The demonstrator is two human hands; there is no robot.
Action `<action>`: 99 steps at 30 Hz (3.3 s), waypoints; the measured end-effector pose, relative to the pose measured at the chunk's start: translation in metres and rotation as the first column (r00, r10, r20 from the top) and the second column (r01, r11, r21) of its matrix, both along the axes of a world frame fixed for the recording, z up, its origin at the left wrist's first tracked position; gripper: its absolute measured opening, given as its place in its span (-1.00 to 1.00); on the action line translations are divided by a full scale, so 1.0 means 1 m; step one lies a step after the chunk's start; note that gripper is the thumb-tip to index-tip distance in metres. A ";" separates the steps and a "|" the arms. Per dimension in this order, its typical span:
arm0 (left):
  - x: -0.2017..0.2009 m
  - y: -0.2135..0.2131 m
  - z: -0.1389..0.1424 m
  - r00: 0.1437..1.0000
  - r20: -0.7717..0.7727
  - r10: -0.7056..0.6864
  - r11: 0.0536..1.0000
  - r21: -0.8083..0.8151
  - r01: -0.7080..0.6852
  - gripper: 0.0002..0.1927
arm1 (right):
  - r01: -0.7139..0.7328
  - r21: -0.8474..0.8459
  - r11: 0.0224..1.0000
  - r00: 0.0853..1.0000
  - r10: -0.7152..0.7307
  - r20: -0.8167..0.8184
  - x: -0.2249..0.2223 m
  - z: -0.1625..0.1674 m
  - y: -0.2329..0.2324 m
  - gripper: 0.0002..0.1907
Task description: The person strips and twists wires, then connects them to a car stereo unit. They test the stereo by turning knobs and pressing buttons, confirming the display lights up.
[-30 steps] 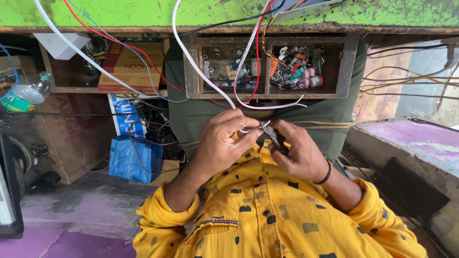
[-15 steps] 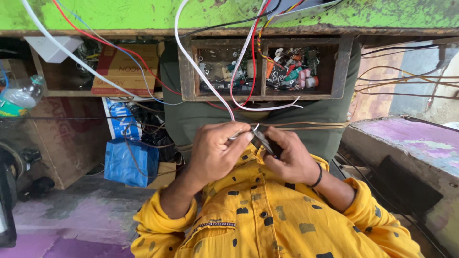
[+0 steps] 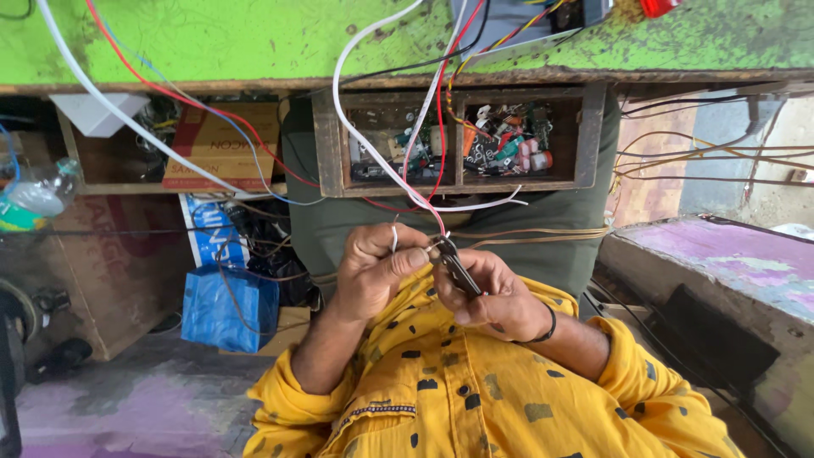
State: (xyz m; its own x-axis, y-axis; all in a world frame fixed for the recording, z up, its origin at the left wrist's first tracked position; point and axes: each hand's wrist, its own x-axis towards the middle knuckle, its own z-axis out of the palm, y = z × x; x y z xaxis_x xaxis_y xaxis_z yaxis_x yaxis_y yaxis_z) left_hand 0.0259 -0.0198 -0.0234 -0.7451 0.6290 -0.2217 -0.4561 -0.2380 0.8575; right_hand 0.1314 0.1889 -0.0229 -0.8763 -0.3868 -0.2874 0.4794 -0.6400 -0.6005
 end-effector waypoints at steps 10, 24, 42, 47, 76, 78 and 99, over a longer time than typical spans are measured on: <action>-0.021 -0.009 0.034 0.915 -0.351 -0.197 0.909 -0.415 0.036 -0.85 | 0.664 0.475 -0.578 0.684 0.212 -0.698 -0.102 0.010 0.230 -0.48; -0.011 -0.012 0.036 0.943 -0.304 0.136 0.920 -0.315 -0.235 -0.77 | -0.013 0.910 -0.415 0.978 -0.194 -0.075 0.018 -0.042 0.184 -0.64; -0.052 0.002 0.039 0.946 -0.306 0.110 0.939 -0.280 -0.200 -0.67 | 0.815 0.578 0.042 0.466 -0.640 -0.611 0.059 0.010 0.152 -0.67; -0.042 0.004 0.039 0.957 -0.243 0.158 0.970 -0.144 -0.196 -0.64 | 0.426 0.401 0.811 0.830 -0.173 -0.531 -0.018 0.055 0.068 -0.72; -0.062 -0.029 0.001 0.868 0.357 0.345 0.787 0.395 -0.475 -0.91 | -0.095 0.593 0.799 0.954 0.243 -0.175 -0.084 0.009 -0.016 -0.51; -0.065 -0.040 0.004 0.882 0.329 0.338 0.771 0.441 -0.460 -0.92 | -0.208 0.590 0.780 0.943 0.320 -0.090 -0.077 0.004 -0.015 -0.58; -0.061 -0.054 0.027 0.962 0.211 0.175 0.923 0.304 -0.235 -0.82 | 0.588 0.615 0.526 0.613 0.206 -0.762 -0.116 0.042 -0.067 -0.45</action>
